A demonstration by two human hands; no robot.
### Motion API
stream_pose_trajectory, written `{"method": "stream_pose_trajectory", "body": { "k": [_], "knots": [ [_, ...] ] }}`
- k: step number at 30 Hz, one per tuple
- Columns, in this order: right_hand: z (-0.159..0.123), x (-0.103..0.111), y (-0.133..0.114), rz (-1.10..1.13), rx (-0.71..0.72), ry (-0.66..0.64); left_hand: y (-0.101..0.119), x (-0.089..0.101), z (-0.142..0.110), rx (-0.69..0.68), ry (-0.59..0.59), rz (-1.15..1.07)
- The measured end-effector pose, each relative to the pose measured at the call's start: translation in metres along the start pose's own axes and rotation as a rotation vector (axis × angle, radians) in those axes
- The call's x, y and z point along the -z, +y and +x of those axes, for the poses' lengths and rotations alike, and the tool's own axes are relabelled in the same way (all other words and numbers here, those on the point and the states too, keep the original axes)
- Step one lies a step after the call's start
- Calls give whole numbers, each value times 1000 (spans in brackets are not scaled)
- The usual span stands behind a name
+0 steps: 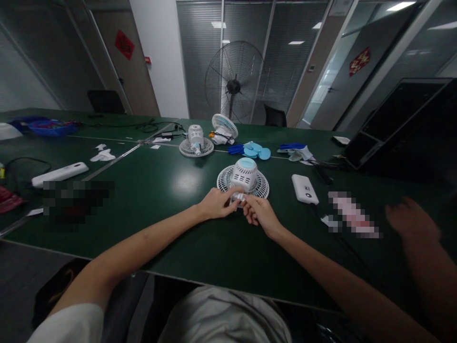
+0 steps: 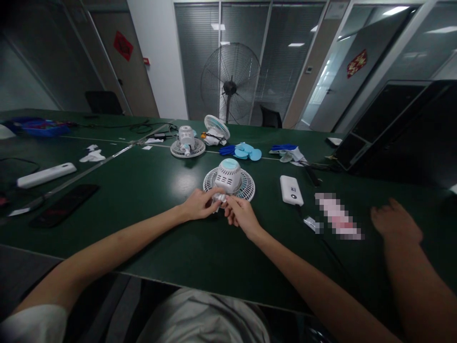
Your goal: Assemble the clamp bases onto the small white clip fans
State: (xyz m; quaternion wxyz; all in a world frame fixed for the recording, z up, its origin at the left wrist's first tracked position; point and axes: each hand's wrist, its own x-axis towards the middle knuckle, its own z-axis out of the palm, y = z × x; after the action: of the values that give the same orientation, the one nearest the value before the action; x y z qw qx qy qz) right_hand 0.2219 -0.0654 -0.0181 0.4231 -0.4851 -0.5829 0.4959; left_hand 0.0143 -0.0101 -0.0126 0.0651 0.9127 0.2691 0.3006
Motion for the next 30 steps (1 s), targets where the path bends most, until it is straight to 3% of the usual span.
{"method": "stream_pose_trajectory", "body": {
  "k": [5,7,10,15,21,26,30],
  "knots": [
    [-12,8,-5,-382,352,143,1,1,0,-7,14,0],
    [-14,11,-7,-484,411,146,0,1,1,-11,12,-9],
    [-11,11,-5,-494,373,149,-1,0,0,-18,7,-16],
    [-1,7,2,-155,148,64,1,2,-1,0,14,75],
    [0,10,5,-96,176,185,12,13,7,141,34,206],
    [-1,15,3,-110,179,255,-2,35,1,274,-8,115],
    [-2,15,2,-114,181,243,-22,67,-26,339,-1,95]
  ]
}}
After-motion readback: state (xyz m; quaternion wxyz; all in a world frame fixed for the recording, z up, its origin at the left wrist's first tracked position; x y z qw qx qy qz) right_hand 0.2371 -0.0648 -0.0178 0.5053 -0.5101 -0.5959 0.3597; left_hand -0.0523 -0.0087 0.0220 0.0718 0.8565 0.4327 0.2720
